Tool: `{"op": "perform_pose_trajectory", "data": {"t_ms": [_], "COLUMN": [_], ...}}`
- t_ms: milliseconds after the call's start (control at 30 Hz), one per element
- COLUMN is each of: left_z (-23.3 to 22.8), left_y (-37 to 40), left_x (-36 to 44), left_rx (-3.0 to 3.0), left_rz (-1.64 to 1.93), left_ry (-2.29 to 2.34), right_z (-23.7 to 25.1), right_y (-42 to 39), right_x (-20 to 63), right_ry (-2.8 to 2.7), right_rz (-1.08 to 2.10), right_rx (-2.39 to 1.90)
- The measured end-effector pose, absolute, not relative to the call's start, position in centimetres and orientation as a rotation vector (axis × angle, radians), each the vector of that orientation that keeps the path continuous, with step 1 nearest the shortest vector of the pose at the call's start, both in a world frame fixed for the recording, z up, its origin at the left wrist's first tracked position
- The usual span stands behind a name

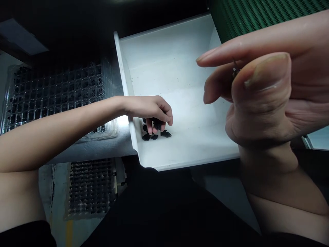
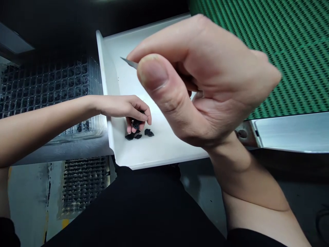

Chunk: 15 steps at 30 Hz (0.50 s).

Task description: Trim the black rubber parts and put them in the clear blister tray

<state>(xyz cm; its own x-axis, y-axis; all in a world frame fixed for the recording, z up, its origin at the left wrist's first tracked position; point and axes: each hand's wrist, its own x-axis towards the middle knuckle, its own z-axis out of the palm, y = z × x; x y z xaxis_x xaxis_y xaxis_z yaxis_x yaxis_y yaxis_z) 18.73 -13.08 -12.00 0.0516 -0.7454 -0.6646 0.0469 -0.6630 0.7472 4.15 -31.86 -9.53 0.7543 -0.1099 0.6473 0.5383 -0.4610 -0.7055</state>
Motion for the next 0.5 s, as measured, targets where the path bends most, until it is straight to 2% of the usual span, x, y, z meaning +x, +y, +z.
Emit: {"op": "perform_pose_trajectory", "data": {"t_ms": [267, 400, 500], "left_z": [-10.7, -9.7, -9.5], "left_y": [-12.4, -11.8, -11.2], "left_x": [18.3, 17.5, 17.0], "left_rx": [1.555, 1.501, 1.446], "left_rz": [-1.543, -1.454, -1.395], "left_ry": [-0.582, -0.53, -0.487], "right_z": [-9.8, -9.9, -10.1], "right_y": [-31.8, -32.0, -31.8], "right_x": [3.0, 3.5, 4.2], "right_ry": [-0.314, -0.338, -0.33], "right_rz": [-0.648, -0.708, -0.877], "right_rx": [-2.028, -2.034, -1.943]}}
